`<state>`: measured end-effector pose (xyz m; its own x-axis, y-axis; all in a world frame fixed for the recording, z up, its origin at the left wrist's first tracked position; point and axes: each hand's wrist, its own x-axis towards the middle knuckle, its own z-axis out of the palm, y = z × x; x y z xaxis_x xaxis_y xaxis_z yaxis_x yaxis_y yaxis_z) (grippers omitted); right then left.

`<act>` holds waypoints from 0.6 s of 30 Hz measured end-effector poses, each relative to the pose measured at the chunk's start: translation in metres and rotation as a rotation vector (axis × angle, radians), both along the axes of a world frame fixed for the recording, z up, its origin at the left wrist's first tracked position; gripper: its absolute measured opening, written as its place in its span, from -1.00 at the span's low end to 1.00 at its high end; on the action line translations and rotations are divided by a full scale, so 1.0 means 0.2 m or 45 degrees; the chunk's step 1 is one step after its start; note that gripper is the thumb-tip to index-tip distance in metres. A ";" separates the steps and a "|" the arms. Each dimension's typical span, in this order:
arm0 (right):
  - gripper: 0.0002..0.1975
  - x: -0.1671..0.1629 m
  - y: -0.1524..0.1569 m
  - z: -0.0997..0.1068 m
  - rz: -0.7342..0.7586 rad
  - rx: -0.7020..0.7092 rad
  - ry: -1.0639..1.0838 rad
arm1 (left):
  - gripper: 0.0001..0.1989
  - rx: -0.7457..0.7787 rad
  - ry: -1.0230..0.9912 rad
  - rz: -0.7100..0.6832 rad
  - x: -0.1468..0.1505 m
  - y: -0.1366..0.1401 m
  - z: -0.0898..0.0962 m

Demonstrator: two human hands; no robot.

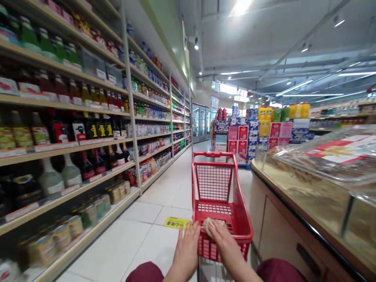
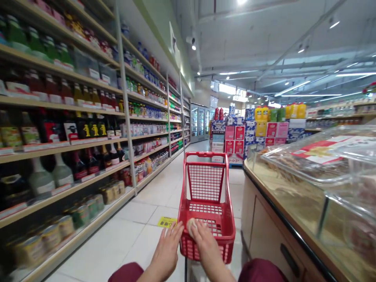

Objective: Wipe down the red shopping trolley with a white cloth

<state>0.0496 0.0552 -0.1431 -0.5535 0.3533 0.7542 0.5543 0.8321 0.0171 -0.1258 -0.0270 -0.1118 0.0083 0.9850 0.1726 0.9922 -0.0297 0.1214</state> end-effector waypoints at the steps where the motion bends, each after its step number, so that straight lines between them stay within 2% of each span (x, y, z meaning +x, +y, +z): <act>1: -0.56 0.10 0.02 0.00 -0.031 -0.003 0.001 | -0.34 0.012 0.026 -0.008 -0.01 0.00 0.00; 3: -0.56 0.30 0.03 -0.01 -0.151 -0.026 0.038 | -0.33 0.031 0.067 -0.021 -0.01 0.00 0.02; 5: -0.57 0.35 0.02 -0.02 -0.250 -0.044 0.106 | -0.33 0.025 0.091 -0.025 0.01 0.00 0.04; 9: -0.54 0.06 -0.06 -0.02 -0.138 0.000 0.117 | -0.30 -0.061 0.120 -0.014 0.05 -0.01 0.11; 11: -0.52 -0.02 -0.07 -0.01 -0.082 0.011 0.057 | -0.27 -0.092 0.144 -0.011 0.06 -0.02 0.14; 13: -0.51 0.06 -0.05 -0.01 -0.085 0.000 0.038 | -0.25 -0.091 0.155 -0.013 0.05 -0.03 0.15; 16: -0.54 0.28 -0.03 -0.01 -0.226 -0.011 0.120 | -0.25 -0.053 0.137 0.002 0.04 -0.02 0.11; 18: -0.55 0.28 -0.04 0.00 -0.294 0.002 0.161 | -0.26 -0.016 0.118 0.003 0.03 0.00 0.07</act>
<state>0.1063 0.0463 -0.1436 -0.3597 0.4576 0.8131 0.7271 0.6836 -0.0631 -0.1189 -0.0277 -0.0975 0.0213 0.9870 0.1592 0.9992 -0.0263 0.0296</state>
